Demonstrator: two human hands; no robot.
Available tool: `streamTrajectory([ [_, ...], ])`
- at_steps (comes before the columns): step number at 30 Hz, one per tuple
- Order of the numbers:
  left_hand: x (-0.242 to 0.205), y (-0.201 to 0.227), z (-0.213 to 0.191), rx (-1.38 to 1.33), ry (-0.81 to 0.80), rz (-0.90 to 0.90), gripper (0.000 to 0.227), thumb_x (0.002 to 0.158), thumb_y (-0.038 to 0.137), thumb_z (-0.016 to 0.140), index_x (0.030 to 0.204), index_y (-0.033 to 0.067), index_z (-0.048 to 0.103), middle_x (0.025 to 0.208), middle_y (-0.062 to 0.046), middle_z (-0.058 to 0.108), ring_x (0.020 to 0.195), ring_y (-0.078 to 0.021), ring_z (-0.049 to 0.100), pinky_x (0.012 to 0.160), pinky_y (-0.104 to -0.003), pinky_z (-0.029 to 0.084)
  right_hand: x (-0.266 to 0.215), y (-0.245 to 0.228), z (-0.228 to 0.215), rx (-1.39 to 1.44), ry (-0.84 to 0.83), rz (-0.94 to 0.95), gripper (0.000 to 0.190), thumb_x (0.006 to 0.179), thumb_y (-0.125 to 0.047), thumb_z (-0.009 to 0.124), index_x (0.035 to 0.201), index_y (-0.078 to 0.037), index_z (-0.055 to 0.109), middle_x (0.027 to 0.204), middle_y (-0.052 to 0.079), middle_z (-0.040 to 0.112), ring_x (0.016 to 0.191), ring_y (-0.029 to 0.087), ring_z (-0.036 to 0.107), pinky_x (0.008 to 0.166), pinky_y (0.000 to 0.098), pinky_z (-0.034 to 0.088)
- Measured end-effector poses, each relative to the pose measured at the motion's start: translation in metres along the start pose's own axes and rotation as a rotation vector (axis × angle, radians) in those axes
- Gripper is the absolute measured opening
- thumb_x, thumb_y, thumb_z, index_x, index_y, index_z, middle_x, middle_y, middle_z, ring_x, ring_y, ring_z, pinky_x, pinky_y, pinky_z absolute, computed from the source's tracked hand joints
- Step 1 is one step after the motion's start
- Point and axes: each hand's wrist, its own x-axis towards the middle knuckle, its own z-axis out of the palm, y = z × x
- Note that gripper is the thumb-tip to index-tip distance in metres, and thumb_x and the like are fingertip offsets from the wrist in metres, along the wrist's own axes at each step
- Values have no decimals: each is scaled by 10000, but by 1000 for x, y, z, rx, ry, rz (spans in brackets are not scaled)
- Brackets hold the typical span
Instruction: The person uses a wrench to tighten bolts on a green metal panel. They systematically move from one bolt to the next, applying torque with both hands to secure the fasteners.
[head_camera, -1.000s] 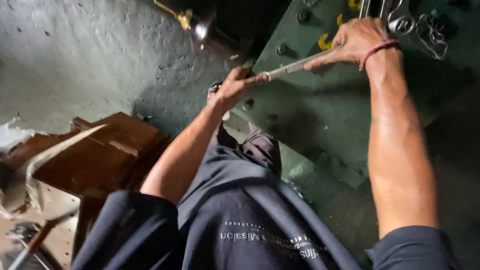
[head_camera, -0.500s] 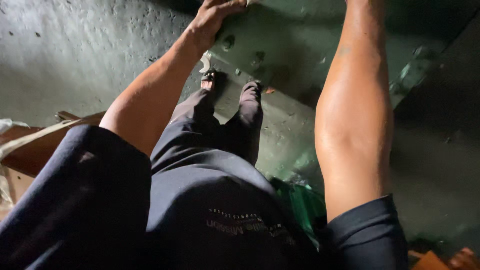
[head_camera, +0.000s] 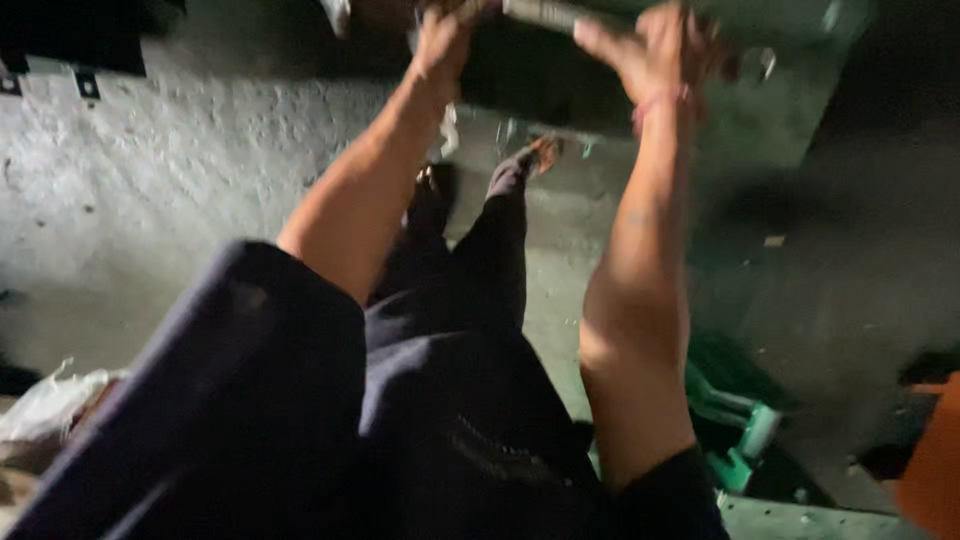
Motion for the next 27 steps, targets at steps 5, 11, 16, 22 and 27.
streamTrajectory([
  [5, -11, 6, 4, 314, 98, 115, 445, 1016, 410, 719, 1107, -24, 694, 969, -13, 615, 911, -124, 531, 770, -317, 483, -33, -21, -15, -51, -41, 123, 875, 842, -751, 875, 605, 7, 507, 535, 110, 393, 526, 241, 343, 509, 455, 316],
  [11, -37, 50, -12, 490, -2, -237, 306, 1007, 241, 691, 1206, 9, 690, 795, -35, 627, 635, -105, 545, 527, -287, 434, -20, -34, -35, 78, -216, 257, 843, 817, -735, 807, 558, -7, 469, 482, 84, 374, 464, 184, 343, 486, 420, 338],
  [16, -18, 118, -10, 976, -36, -244, 354, 866, 84, 702, 1215, 131, 738, 801, -74, 735, 522, -120, 656, 441, -303, 552, -11, -25, -28, 199, -269, 298, 658, 803, -739, 691, 630, -107, 627, 486, 63, 458, 404, 194, 423, 451, 421, 354],
  [22, 70, 156, -3, 1081, -30, -392, 194, 978, 214, 680, 1127, 123, 765, 736, -77, 714, 576, -139, 660, 482, -324, 518, -18, -24, -30, 32, -144, 85, 827, 802, -734, 794, 530, -5, 515, 455, 102, 415, 433, 253, 361, 543, 420, 371],
  [27, 127, 127, -20, 837, -214, -548, 231, 892, 179, 765, 1101, 81, 745, 757, -61, 689, 608, -140, 628, 504, -338, 494, -3, -35, -36, 151, -250, 245, 740, 822, -687, 773, 558, -31, 554, 454, 80, 418, 422, 229, 391, 509, 412, 386],
])
